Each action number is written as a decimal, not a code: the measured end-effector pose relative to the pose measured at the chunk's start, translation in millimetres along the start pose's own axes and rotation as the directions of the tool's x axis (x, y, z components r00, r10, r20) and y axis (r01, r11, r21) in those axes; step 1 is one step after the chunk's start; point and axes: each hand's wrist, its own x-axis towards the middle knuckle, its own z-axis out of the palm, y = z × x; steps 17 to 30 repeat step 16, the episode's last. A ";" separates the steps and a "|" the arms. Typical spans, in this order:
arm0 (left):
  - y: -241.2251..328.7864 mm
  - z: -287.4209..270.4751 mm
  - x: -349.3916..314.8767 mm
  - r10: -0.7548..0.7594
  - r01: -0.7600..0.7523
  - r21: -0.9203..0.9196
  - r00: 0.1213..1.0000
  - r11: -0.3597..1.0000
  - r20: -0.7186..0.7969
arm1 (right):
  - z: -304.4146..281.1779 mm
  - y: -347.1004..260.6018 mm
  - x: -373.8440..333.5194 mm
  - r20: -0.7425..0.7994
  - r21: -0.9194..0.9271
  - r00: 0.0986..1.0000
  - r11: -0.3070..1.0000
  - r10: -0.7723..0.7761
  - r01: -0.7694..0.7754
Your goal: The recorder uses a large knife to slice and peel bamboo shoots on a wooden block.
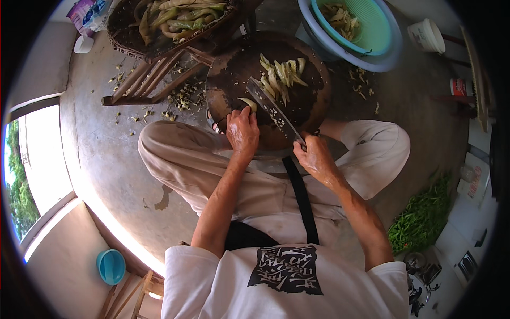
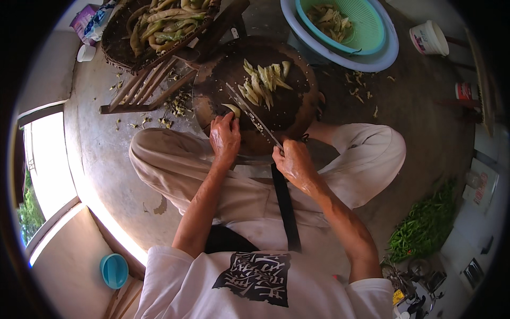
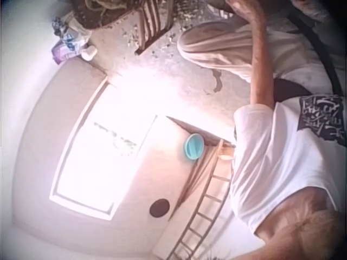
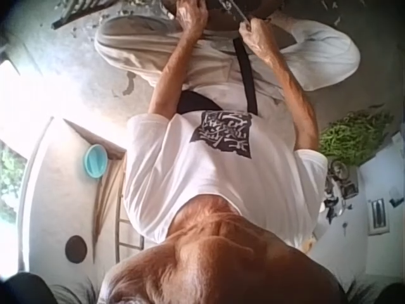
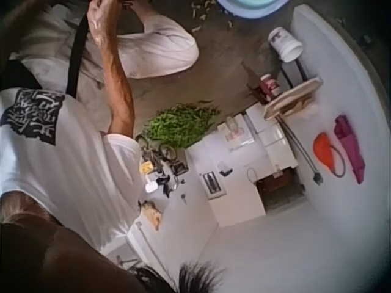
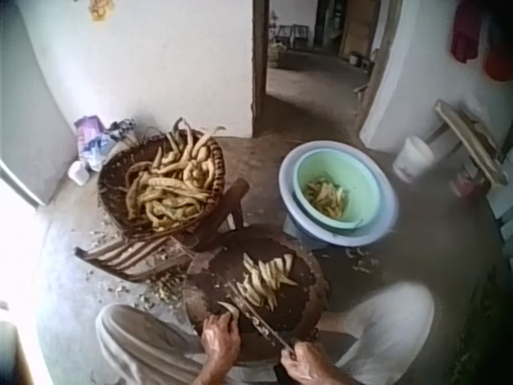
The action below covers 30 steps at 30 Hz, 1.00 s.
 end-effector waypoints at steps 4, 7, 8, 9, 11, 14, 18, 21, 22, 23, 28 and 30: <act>0.9 1.7 2.2 -0.002 0.002 -0.011 1.000 1.000 -0.003 | 7.4 2.5 -6.9 0.034 0.059 0.998 0.996 0.059 -0.061; 0.0 2.9 2.3 -0.002 0.002 -0.020 1.000 1.000 -0.019 | 13.3 13.0 -8.4 0.089 0.049 0.988 0.991 0.123 -0.128; -2.4 4.4 2.9 -0.007 0.007 -0.022 1.000 1.000 -0.019 | 14.0 13.7 -8.8 0.093 0.045 0.988 0.991 0.124 -0.128; -5.5 6.1 4.2 -0.007 0.005 -0.046 0.999 0.999 -0.041 | 14.4 13.6 -9.0 0.116 0.044 0.981 0.986 0.153 -0.159; -7.9 6.6 5.6 -0.011 0.006 -0.070 0.998 0.997 -0.061 | 14.8 10.3 -8.9 0.142 0.040 0.972 0.980 0.185 -0.193; -8.3 6.5 5.7 -0.038 0.036 -0.080 0.999 0.996 -0.030 | 22.7 2.8 -6.7 0.176 0.006 0.946 0.961 0.271 -0.277; -8.0 7.0 7.4 -0.036 0.034 -0.067 0.999 0.997 -0.026 | 46.8 8.6 1.4 -0.010 -0.023 0.991 0.991 0.133 -0.133; -8.0 7.0 7.4 -0.036 0.034 -0.067 0.999 0.997 -0.026 | 46.8 8.6 1.4 -0.010 -0.023 0.991 0.991 0.133 -0.133; -8.0 7.0 7.4 -0.036 0.034 -0.067 0.999 0.997 -0.026 | 46.8 8.6 1.4 -0.010 -0.023 0.991 0.991 0.133 -0.133; -8.0 7.0 7.4 -0.036 0.034 -0.067 0.999 0.997 -0.026 | 46.8 8.6 1.4 -0.010 -0.023 0.991 0.991 0.133 -0.133; -8.0 7.0 7.4 -0.036 0.034 -0.067 0.999 0.997 -0.026 | 46.8 8.6 1.4 -0.010 -0.023 0.991 0.991 0.133 -0.133; -8.0 7.0 7.4 -0.036 0.034 -0.067 0.999 0.997 -0.026 | 46.8 8.6 1.4 -0.010 -0.023 0.991 0.991 0.133 -0.133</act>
